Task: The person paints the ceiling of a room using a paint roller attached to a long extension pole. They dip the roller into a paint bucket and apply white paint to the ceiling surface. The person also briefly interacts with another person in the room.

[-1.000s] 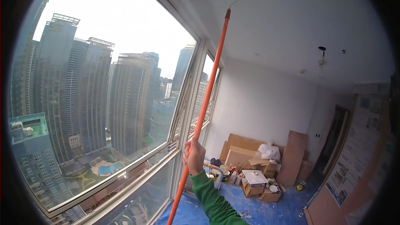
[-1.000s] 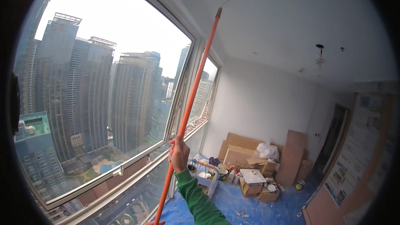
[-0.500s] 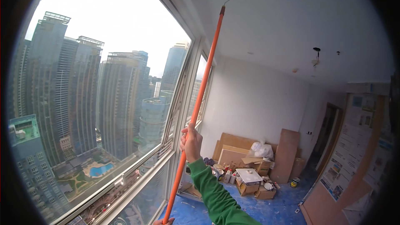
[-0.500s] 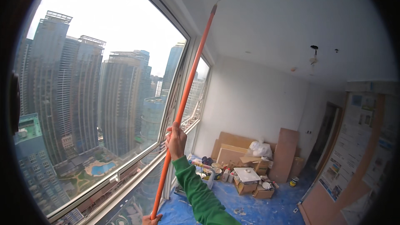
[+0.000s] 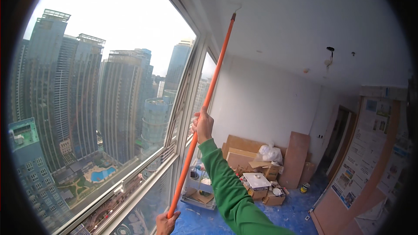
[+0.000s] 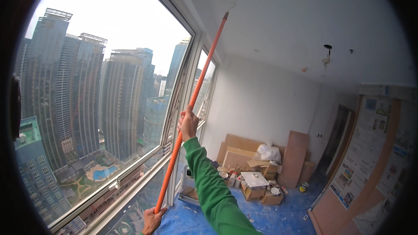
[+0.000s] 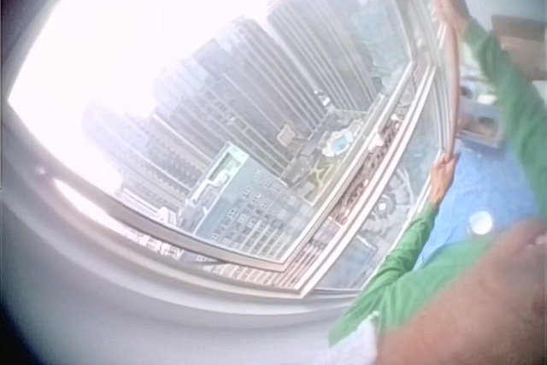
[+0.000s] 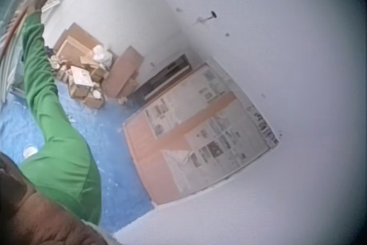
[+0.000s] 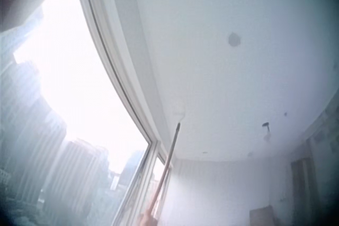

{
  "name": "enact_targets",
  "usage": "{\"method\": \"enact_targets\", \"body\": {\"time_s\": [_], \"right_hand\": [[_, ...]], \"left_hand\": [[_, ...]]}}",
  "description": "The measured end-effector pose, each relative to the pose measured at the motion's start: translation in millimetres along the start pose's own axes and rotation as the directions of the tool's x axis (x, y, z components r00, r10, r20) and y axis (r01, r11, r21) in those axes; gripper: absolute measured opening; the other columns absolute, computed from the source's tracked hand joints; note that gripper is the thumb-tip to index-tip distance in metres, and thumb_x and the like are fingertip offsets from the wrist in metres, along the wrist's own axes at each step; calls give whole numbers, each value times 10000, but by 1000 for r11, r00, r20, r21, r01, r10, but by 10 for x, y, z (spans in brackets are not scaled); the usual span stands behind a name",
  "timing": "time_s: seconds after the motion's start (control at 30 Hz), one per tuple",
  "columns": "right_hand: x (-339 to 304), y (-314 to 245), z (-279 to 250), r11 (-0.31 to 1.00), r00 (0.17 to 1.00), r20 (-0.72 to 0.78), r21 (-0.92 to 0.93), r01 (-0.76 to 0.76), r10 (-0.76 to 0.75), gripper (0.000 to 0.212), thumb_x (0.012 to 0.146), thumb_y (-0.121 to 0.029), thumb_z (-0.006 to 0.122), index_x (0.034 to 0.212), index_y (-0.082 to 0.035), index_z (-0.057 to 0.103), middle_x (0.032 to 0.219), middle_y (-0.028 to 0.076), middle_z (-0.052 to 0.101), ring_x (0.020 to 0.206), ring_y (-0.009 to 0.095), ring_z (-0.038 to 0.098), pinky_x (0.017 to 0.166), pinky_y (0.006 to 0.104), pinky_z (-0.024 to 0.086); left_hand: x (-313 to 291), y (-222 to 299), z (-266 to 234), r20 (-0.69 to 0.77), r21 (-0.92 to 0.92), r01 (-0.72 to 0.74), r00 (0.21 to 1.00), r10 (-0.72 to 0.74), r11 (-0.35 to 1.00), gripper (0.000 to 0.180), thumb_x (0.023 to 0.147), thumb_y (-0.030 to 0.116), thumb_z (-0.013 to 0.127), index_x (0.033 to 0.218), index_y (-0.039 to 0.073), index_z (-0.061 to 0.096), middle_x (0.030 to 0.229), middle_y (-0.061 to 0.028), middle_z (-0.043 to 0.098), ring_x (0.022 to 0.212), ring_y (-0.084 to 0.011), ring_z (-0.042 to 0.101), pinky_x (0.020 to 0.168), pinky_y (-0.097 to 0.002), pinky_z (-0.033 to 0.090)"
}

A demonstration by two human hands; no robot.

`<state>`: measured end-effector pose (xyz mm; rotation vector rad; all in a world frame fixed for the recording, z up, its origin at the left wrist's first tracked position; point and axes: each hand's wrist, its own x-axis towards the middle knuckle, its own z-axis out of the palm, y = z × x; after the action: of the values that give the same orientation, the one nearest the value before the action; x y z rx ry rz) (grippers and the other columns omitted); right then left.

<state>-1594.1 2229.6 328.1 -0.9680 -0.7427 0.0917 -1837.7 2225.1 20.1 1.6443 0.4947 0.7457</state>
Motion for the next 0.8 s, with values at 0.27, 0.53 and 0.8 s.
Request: {"method": "enact_targets", "body": {"time_s": [0.27,0.53,0.8], "right_hand": [[562,-75,-96,1000,999,-34,-2,15,-15,559,955,-571,457,852,-21,465,530,-20,347,362,95,346,340,279,293],[811,-152,-73,999,1000,1,-30,19,-19,567,962,-578,431,934,-12,464,569,-27,344,409,81,333,401,271,316],[282,-24,53,1000,1000,-16,0,18,-18,547,961,-568,448,865,-30,468,521,-20,347,353,89,326,341,275,289]], "left_hand": [[367,317,170,-61,-10,-99,993,98,995,444,831,330,741,627,-15,549,501,-26,396,504,-110,354,472,-324,331],[519,501,147,-116,123,-187,973,201,975,431,824,325,743,673,-40,570,512,-89,408,505,-115,381,474,-337,361],[175,221,56,-155,63,-137,977,145,989,406,829,298,739,672,-30,561,524,-44,380,528,-97,351,478,-307,334]]}}
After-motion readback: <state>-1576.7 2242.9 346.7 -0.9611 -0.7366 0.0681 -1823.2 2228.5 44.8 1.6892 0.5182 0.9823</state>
